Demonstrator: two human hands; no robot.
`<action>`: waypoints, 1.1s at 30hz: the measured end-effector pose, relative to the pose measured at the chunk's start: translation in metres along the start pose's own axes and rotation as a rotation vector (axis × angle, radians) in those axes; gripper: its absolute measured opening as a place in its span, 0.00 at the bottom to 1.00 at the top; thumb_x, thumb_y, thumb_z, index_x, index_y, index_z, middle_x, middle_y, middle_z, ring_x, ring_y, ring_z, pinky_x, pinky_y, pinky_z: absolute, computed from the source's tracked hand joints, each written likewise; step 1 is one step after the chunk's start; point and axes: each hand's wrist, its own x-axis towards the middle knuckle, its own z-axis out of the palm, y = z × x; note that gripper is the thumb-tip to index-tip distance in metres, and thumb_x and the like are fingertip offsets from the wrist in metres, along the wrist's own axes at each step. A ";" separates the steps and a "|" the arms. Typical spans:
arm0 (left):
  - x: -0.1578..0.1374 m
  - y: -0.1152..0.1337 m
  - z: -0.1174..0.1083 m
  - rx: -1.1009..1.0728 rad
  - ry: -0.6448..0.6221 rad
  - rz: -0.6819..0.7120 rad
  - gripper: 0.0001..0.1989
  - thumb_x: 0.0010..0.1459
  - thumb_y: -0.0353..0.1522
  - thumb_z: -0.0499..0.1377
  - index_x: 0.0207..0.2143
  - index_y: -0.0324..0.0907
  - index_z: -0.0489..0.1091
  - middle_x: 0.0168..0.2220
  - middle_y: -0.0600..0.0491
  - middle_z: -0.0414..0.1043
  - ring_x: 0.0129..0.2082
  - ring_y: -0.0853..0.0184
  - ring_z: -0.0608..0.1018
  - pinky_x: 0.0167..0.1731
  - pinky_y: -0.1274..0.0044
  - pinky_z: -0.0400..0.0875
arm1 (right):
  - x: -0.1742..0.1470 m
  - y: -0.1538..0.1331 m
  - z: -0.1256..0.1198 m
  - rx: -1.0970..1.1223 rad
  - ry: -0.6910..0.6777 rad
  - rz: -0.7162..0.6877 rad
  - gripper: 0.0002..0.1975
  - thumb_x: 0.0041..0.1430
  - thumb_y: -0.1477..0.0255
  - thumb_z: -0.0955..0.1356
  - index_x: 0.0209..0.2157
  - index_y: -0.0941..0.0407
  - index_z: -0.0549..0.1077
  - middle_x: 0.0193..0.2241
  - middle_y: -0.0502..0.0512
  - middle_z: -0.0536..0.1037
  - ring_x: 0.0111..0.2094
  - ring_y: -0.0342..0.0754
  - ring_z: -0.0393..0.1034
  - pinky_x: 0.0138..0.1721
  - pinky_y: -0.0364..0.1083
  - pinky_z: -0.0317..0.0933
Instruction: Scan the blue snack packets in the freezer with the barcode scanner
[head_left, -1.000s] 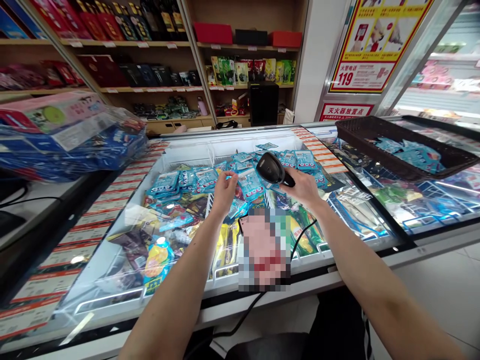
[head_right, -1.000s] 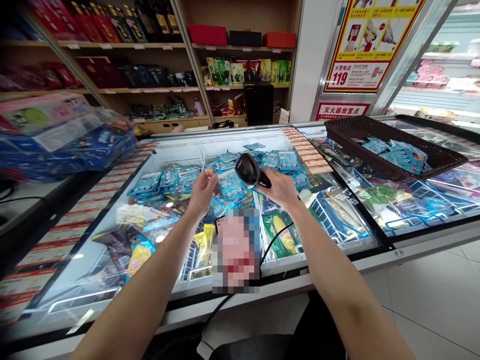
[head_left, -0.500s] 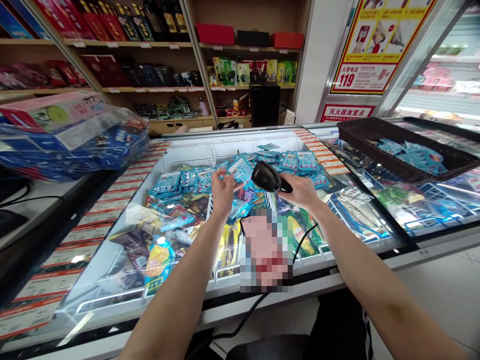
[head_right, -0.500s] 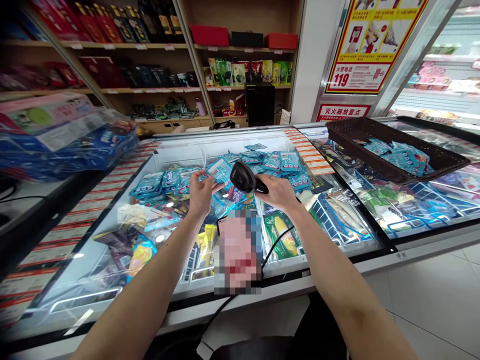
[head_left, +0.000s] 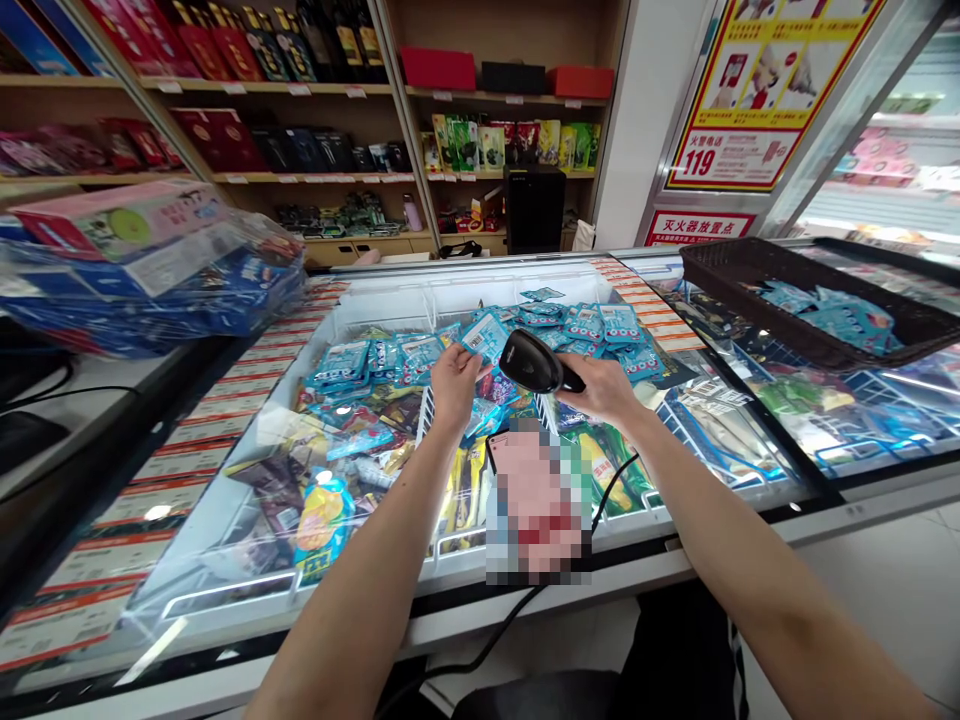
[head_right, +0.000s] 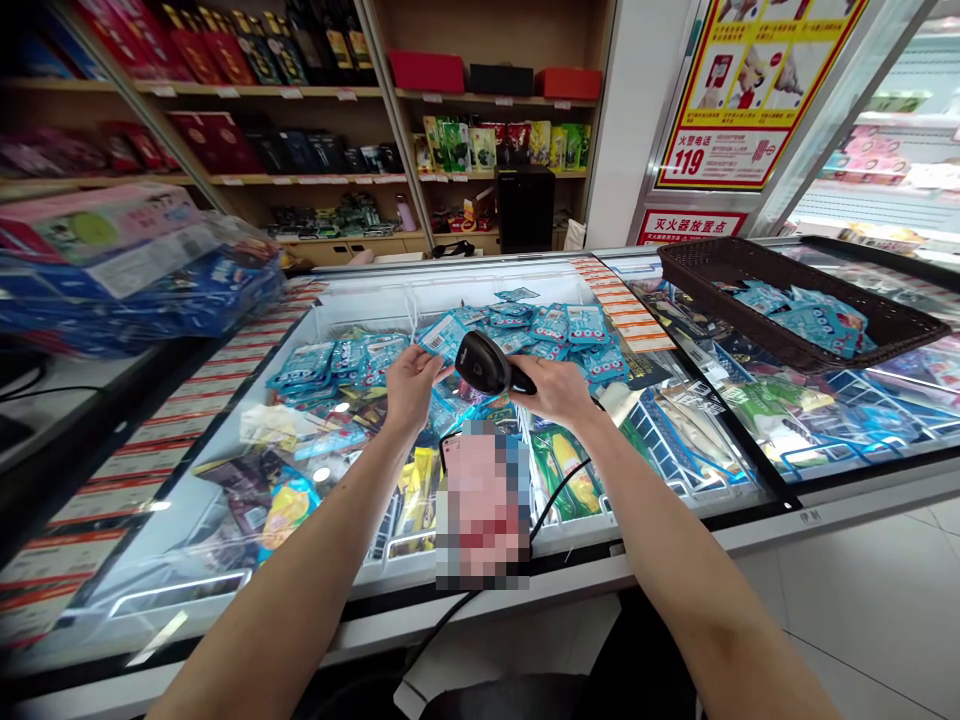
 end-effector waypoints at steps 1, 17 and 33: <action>0.000 0.000 0.000 0.002 -0.002 0.000 0.14 0.47 0.36 0.57 0.21 0.43 0.51 0.19 0.62 0.41 0.18 0.78 0.50 0.32 0.77 0.74 | 0.000 0.000 0.000 0.003 -0.001 -0.003 0.22 0.53 0.63 0.66 0.50 0.54 0.67 0.37 0.53 0.78 0.35 0.48 0.72 0.33 0.42 0.59; 0.002 -0.003 0.000 -0.012 -0.030 -0.004 0.14 0.48 0.35 0.57 0.22 0.43 0.51 0.19 0.62 0.43 0.19 0.78 0.54 0.32 0.76 0.73 | 0.000 -0.001 0.002 0.012 -0.009 -0.051 0.22 0.54 0.62 0.66 0.49 0.54 0.67 0.38 0.52 0.78 0.35 0.49 0.73 0.31 0.43 0.57; 0.000 0.000 0.000 0.062 0.014 0.017 0.05 0.50 0.34 0.56 0.30 0.43 0.63 0.18 0.62 0.52 0.19 0.76 0.60 0.30 0.76 0.73 | 0.000 0.000 0.004 0.037 0.017 -0.055 0.21 0.53 0.62 0.66 0.48 0.54 0.68 0.37 0.53 0.78 0.35 0.49 0.73 0.32 0.43 0.58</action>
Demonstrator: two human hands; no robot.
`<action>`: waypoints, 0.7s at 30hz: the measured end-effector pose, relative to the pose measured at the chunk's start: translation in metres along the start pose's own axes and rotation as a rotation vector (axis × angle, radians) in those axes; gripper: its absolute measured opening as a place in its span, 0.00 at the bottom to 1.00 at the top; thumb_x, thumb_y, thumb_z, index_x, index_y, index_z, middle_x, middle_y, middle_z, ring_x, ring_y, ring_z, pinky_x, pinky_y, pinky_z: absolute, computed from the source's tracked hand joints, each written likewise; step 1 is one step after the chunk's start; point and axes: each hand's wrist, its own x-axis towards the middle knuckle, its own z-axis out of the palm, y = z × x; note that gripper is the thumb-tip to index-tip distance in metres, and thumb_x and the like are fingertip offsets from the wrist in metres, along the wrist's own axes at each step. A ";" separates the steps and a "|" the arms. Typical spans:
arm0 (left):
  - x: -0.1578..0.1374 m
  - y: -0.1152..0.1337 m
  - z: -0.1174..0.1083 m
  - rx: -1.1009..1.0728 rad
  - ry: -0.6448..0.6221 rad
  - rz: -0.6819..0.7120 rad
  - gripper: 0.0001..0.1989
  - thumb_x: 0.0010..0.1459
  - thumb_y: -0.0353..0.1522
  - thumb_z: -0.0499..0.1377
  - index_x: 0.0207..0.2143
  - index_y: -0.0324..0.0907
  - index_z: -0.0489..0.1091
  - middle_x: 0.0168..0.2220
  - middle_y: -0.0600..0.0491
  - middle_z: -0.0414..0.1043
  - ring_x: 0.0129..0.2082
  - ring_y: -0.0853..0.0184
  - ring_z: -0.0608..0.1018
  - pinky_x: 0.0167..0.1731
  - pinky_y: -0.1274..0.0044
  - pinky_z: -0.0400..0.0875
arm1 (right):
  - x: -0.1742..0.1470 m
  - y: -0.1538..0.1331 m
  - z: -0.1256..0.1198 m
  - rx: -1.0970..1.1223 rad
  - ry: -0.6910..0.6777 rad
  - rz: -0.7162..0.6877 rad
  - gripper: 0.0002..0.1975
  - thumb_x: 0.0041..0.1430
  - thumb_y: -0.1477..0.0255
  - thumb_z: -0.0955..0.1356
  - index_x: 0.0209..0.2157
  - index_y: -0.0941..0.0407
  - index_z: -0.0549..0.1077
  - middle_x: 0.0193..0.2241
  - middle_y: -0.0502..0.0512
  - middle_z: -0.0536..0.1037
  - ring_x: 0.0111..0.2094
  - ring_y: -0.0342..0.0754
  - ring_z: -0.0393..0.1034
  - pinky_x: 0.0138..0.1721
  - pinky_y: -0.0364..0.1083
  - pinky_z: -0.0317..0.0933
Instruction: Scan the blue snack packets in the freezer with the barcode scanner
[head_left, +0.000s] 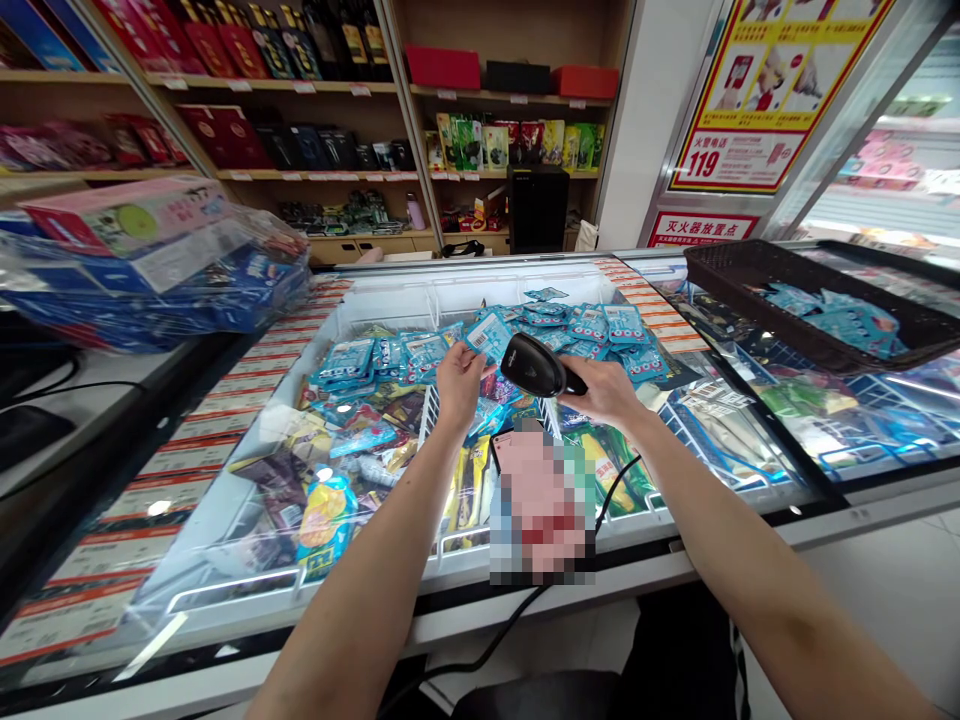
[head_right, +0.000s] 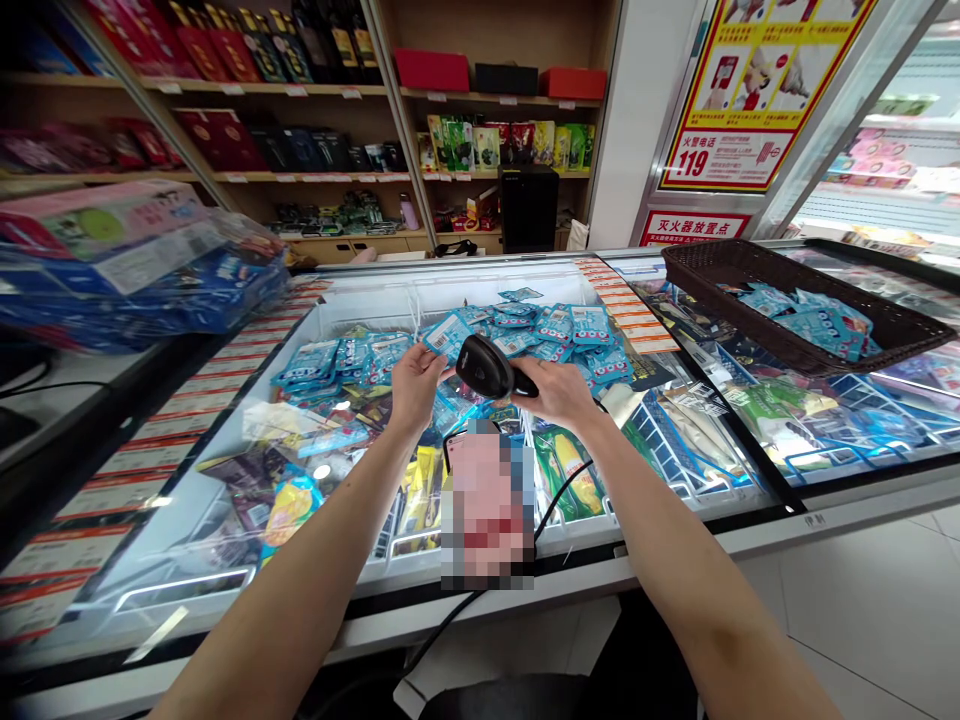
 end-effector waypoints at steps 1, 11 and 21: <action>0.001 0.000 -0.002 0.029 0.014 0.014 0.05 0.50 0.33 0.55 0.32 0.43 0.64 0.18 0.62 0.53 0.19 0.76 0.61 0.30 0.76 0.72 | 0.000 0.001 0.001 0.001 0.004 0.004 0.21 0.53 0.62 0.66 0.48 0.54 0.68 0.38 0.53 0.78 0.35 0.48 0.73 0.33 0.43 0.59; 0.024 0.007 -0.066 0.758 0.370 0.188 0.23 0.55 0.26 0.48 0.55 0.41 0.59 0.41 0.48 0.71 0.38 0.64 0.72 0.42 0.69 0.64 | -0.001 0.006 0.003 -0.005 0.002 0.026 0.21 0.53 0.64 0.66 0.49 0.53 0.68 0.38 0.53 0.78 0.37 0.49 0.72 0.35 0.43 0.61; 0.007 0.016 -0.054 0.939 0.087 0.412 0.17 0.54 0.38 0.55 0.47 0.49 0.68 0.57 0.47 0.60 0.59 0.52 0.57 0.57 0.55 0.39 | -0.002 0.007 0.004 -0.032 -0.001 0.022 0.22 0.53 0.64 0.66 0.50 0.52 0.67 0.37 0.52 0.78 0.34 0.49 0.72 0.33 0.43 0.59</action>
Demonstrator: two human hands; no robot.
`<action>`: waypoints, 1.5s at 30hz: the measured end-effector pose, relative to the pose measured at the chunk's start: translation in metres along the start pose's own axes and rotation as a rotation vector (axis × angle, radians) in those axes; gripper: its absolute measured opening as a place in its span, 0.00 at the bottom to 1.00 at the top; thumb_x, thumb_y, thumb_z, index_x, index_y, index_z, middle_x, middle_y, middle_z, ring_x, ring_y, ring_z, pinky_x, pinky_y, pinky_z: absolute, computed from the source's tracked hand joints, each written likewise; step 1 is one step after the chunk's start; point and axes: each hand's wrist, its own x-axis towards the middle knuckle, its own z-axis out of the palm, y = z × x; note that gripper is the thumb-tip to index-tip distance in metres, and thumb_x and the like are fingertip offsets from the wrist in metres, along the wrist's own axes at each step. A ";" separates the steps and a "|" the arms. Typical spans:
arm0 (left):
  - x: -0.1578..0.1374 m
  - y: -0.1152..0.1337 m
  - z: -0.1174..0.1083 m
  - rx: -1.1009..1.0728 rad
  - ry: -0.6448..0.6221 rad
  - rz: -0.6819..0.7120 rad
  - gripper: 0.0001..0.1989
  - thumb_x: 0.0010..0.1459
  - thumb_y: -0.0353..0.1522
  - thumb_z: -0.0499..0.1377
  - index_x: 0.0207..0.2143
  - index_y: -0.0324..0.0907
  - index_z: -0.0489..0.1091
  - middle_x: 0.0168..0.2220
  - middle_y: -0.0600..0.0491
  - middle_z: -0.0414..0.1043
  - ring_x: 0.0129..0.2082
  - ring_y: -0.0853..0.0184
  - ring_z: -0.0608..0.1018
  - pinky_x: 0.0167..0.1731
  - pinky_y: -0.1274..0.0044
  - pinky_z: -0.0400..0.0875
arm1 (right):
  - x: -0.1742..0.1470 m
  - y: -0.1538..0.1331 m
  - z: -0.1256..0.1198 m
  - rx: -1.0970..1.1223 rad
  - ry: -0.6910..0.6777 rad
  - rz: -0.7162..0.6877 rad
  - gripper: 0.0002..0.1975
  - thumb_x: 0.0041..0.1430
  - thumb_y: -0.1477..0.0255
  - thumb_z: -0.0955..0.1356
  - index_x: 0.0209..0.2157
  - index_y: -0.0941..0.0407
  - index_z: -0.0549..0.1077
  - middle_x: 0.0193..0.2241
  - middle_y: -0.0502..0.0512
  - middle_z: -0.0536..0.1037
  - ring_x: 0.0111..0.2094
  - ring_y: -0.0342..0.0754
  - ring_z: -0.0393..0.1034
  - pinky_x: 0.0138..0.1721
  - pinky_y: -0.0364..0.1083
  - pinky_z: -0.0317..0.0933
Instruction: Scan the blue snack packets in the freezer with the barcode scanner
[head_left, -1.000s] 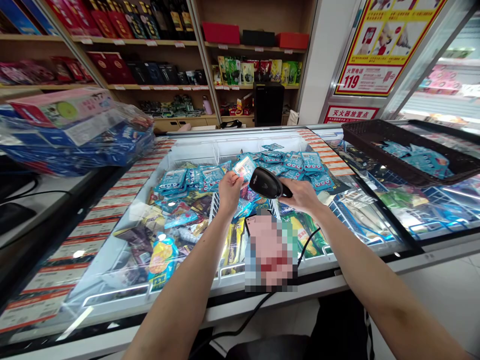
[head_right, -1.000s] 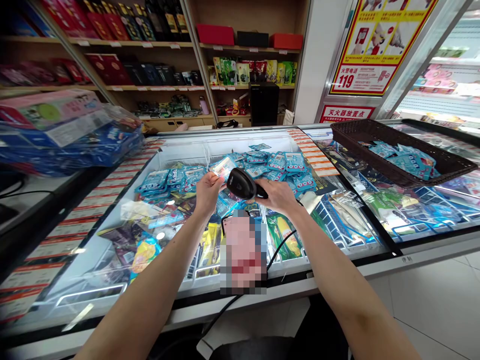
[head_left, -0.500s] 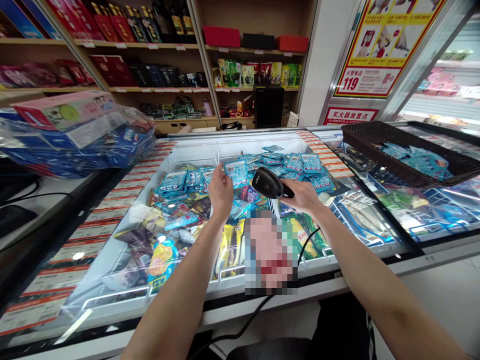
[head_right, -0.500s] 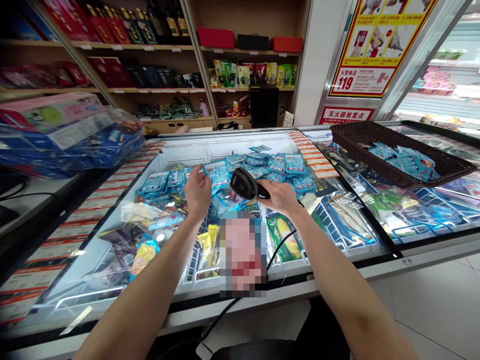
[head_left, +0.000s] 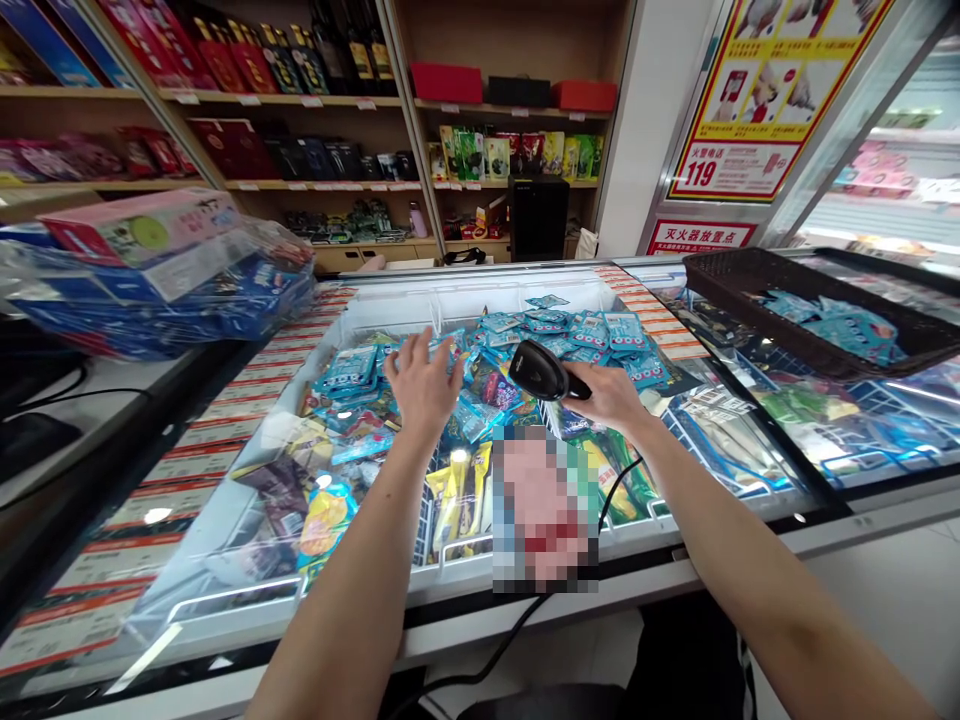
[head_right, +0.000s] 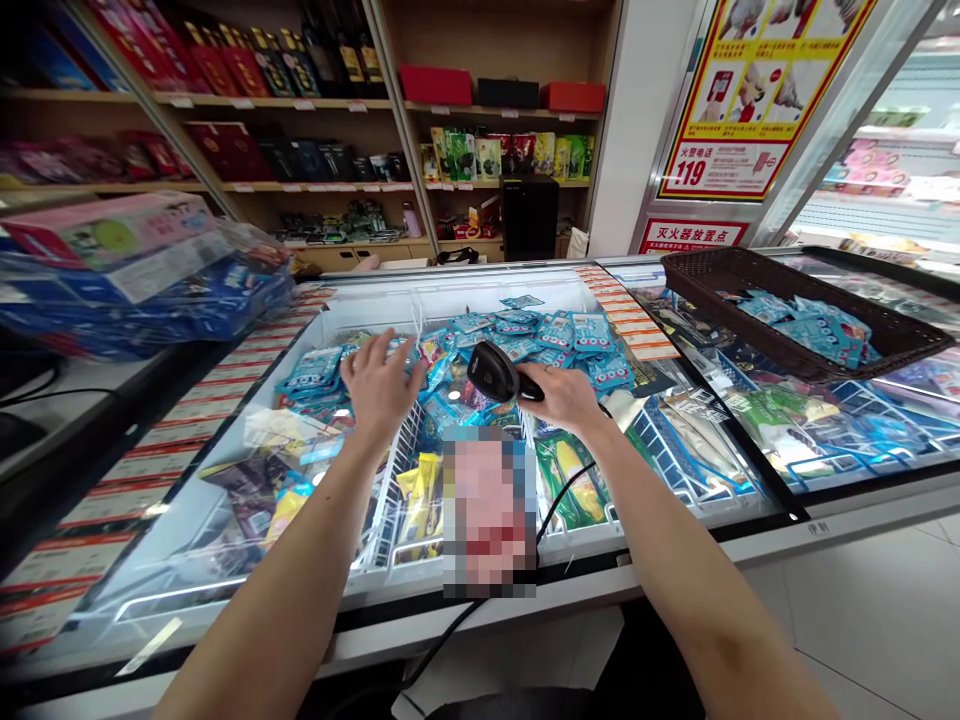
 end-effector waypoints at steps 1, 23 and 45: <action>-0.002 0.002 0.004 0.012 -0.058 0.057 0.16 0.53 0.39 0.56 0.46 0.50 0.69 0.56 0.48 0.62 0.59 0.53 0.57 0.58 0.55 0.36 | 0.000 0.000 0.000 -0.003 0.001 0.000 0.22 0.53 0.64 0.66 0.50 0.52 0.67 0.36 0.52 0.78 0.34 0.49 0.72 0.33 0.43 0.59; -0.003 -0.020 0.008 0.508 -0.195 0.015 0.15 0.59 0.31 0.46 0.38 0.44 0.72 0.48 0.48 0.70 0.55 0.58 0.62 0.59 0.54 0.33 | 0.002 0.004 -0.003 -0.028 0.055 0.036 0.21 0.52 0.63 0.67 0.48 0.53 0.69 0.34 0.51 0.78 0.33 0.47 0.73 0.31 0.42 0.59; -0.006 -0.018 0.006 0.418 -0.221 0.063 0.17 0.58 0.31 0.44 0.41 0.40 0.70 0.38 0.44 0.74 0.41 0.58 0.74 0.57 0.60 0.43 | 0.018 -0.006 -0.001 -0.253 0.006 -0.220 0.25 0.58 0.59 0.63 0.53 0.58 0.62 0.38 0.58 0.75 0.35 0.49 0.69 0.32 0.45 0.58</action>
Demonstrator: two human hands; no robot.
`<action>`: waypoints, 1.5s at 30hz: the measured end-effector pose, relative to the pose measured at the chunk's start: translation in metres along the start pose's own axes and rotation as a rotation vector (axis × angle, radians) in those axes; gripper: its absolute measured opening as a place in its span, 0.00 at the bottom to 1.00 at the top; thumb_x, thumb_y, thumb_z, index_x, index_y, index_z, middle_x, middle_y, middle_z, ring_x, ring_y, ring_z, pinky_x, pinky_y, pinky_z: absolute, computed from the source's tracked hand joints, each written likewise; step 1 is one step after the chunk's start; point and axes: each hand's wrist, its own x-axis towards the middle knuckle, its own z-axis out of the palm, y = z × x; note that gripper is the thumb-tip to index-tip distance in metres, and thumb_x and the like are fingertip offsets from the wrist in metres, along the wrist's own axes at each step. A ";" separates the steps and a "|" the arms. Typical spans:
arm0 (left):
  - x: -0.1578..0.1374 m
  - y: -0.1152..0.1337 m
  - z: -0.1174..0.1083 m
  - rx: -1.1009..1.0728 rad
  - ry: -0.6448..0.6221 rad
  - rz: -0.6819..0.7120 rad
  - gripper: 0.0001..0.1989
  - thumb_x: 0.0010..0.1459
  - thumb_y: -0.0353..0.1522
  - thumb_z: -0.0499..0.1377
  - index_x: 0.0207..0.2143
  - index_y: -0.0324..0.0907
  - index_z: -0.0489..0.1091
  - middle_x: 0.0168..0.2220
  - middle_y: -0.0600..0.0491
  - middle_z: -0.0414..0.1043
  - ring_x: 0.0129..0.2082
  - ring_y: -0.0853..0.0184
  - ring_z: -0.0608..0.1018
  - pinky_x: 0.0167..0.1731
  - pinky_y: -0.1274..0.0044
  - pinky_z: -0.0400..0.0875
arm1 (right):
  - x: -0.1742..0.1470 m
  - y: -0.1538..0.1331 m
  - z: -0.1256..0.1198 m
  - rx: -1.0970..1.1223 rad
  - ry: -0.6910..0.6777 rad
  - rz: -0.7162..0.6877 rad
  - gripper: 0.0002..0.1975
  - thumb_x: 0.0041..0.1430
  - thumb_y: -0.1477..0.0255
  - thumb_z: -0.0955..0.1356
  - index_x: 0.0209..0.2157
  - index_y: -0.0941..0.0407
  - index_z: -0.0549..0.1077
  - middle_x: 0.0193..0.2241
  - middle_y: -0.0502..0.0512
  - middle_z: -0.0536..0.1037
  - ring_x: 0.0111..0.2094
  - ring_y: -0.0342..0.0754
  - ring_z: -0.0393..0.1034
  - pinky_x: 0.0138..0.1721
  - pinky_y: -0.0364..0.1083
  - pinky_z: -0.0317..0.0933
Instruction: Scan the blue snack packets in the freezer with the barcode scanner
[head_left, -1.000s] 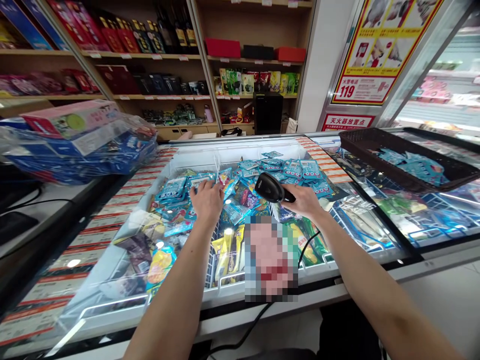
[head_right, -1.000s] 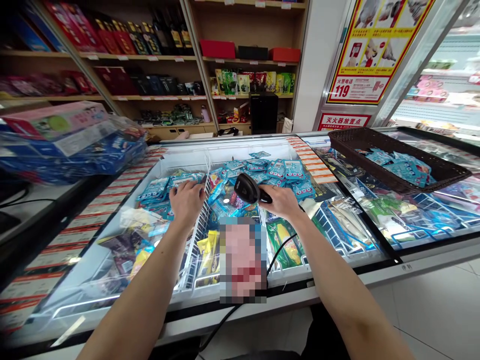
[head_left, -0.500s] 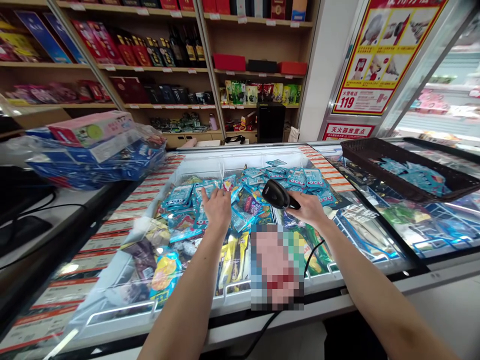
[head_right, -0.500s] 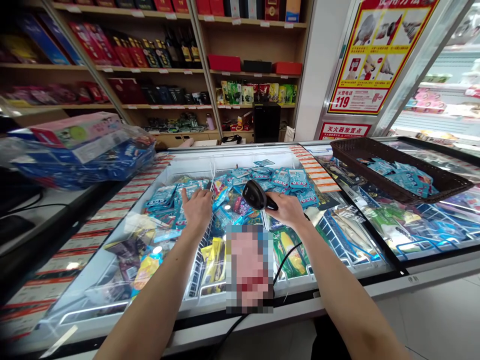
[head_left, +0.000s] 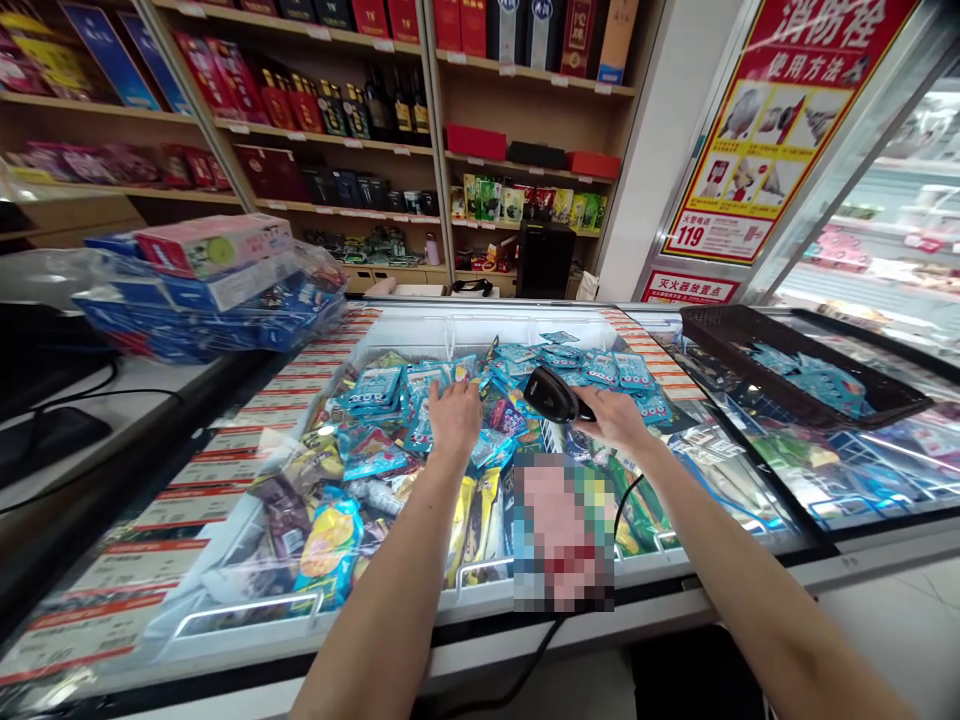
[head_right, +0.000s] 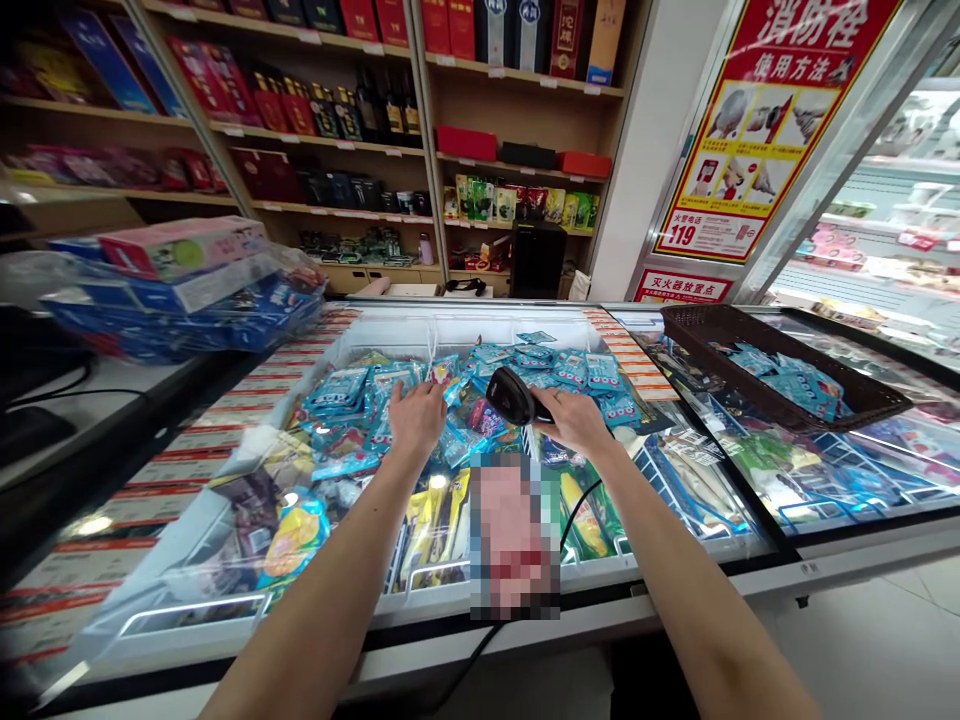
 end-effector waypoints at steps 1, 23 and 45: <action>0.000 0.000 0.000 -0.003 -0.007 -0.005 0.17 0.58 0.31 0.44 0.42 0.40 0.70 0.39 0.44 0.74 0.41 0.58 0.74 0.57 0.60 0.44 | 0.001 0.000 -0.003 -0.017 0.013 0.001 0.25 0.58 0.59 0.63 0.53 0.58 0.63 0.38 0.58 0.74 0.36 0.50 0.68 0.34 0.46 0.58; 0.036 0.019 0.010 -0.266 -0.055 -0.057 0.21 0.61 0.38 0.43 0.51 0.43 0.65 0.49 0.48 0.70 0.47 0.62 0.72 0.47 0.71 0.64 | -0.019 0.019 0.001 0.030 0.125 0.364 0.20 0.58 0.62 0.62 0.50 0.54 0.67 0.41 0.57 0.75 0.34 0.49 0.71 0.26 0.42 0.54; 0.040 0.053 0.018 -0.337 -0.218 0.067 0.24 0.60 0.44 0.44 0.51 0.43 0.65 0.46 0.45 0.69 0.48 0.61 0.71 0.49 0.69 0.63 | -0.018 0.012 0.002 0.091 0.088 0.223 0.20 0.59 0.61 0.62 0.50 0.55 0.66 0.41 0.57 0.75 0.35 0.48 0.70 0.29 0.42 0.57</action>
